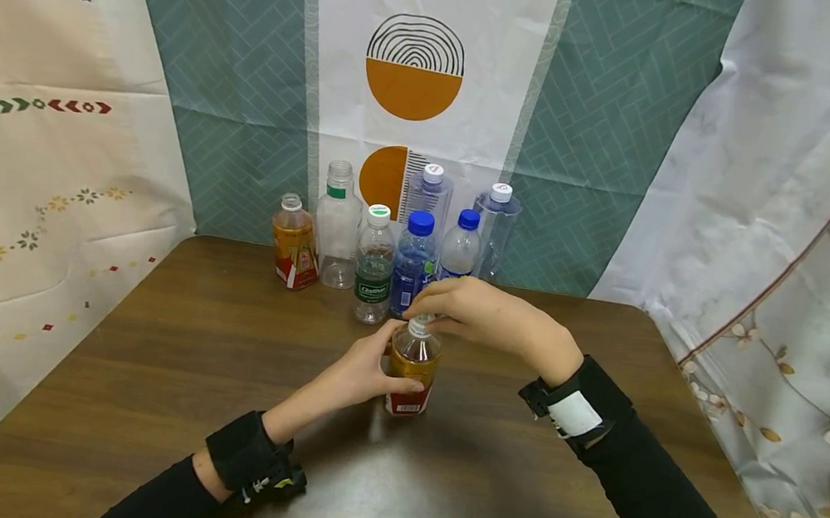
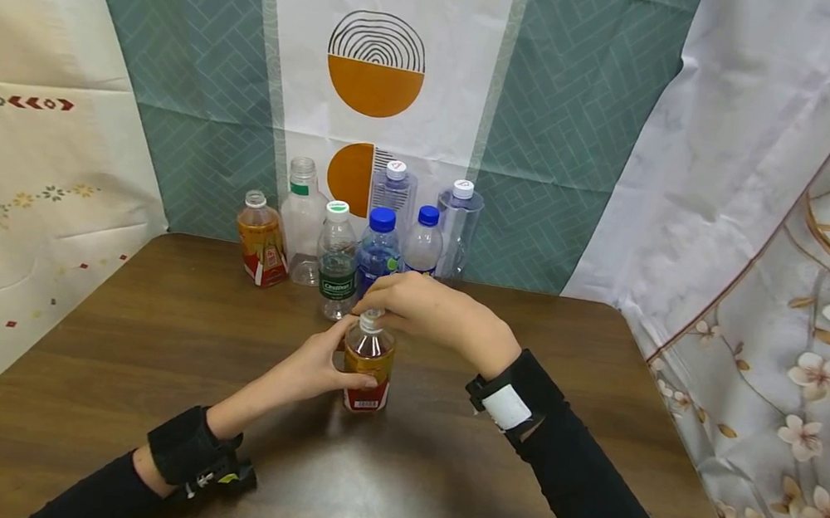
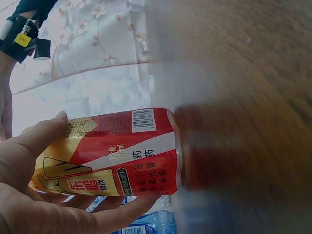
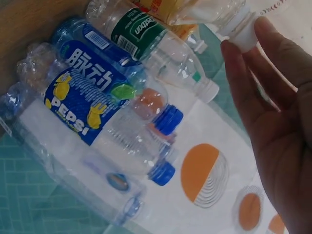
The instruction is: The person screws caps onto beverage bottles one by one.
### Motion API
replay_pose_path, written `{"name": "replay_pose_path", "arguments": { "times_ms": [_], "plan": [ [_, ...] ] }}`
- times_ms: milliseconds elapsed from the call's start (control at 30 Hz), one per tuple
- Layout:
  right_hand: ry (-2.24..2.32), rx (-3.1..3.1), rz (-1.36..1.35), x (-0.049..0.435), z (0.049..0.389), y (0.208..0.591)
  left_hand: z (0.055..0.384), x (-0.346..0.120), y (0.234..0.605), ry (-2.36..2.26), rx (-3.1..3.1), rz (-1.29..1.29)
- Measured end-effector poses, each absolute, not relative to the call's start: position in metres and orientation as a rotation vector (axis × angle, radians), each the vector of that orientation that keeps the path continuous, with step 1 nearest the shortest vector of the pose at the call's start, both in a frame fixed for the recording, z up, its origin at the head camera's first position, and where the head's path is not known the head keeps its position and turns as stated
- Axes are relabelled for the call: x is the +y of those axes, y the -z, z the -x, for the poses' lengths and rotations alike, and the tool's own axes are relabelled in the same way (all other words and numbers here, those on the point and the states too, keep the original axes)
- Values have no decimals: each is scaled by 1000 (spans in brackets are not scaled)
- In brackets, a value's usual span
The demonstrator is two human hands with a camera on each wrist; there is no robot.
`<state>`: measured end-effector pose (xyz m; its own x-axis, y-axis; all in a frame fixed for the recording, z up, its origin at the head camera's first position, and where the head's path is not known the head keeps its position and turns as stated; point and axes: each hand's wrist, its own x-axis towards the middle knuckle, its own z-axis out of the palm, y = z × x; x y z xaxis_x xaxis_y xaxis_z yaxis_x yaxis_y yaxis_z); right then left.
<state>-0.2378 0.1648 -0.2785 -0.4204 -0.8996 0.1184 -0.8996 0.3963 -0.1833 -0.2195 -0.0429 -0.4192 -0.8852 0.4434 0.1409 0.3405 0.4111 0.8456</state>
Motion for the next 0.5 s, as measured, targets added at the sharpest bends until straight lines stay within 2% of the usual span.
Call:
{"name": "replay_pose_path", "arguments": {
  "times_ms": [267, 500],
  "plan": [
    [-256, -2688, -1551, 157, 231, 279, 220, -43, 419, -1500, 2540, -737],
    [-211, -2712, -1678, 160, 232, 269, 220, -43, 419, -1495, 2527, -718]
  ]
}}
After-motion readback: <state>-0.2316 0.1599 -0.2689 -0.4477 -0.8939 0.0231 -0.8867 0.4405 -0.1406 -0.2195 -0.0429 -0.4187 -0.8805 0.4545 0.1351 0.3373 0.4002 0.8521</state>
